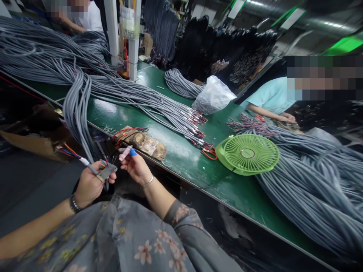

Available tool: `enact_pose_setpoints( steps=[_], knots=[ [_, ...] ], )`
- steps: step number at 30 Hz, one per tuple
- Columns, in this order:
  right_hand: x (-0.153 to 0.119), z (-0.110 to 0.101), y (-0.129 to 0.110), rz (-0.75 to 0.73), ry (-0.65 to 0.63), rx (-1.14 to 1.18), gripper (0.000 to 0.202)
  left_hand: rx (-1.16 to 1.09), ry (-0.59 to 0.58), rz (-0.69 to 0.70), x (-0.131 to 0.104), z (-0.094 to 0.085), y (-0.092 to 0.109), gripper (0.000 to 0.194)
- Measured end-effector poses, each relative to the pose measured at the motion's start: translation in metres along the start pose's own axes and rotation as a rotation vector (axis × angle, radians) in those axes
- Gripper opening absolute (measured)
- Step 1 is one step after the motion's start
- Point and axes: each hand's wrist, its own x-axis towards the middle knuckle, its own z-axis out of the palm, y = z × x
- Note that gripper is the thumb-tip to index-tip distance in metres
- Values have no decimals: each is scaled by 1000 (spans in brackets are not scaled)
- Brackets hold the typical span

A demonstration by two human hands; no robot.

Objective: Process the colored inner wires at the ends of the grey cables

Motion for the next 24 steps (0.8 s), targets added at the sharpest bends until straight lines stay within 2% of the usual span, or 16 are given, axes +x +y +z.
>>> enact_pose_setpoints(
  steps=[3,9,11,15,19,24],
  knots=[
    [0,0,2,-60,33,-40,39,-17,-8,-29,2,3,3,33],
    [3,-7,14,-314,181,-253,51,-47,-12,-114,2,10,11,32],
    [4,-6,15,-288,158,-240,52,-42,-18,-128,1,12,13,33],
    [7,1,12,-125,56,-30,48,-40,-26,-130,2,14,11,35],
    [9,7,9,-90,109,77,42,-22,-38,-136,5,13,4,37],
    [9,6,11,-59,120,88,48,10,-54,-127,6,12,1,42]
  ],
)
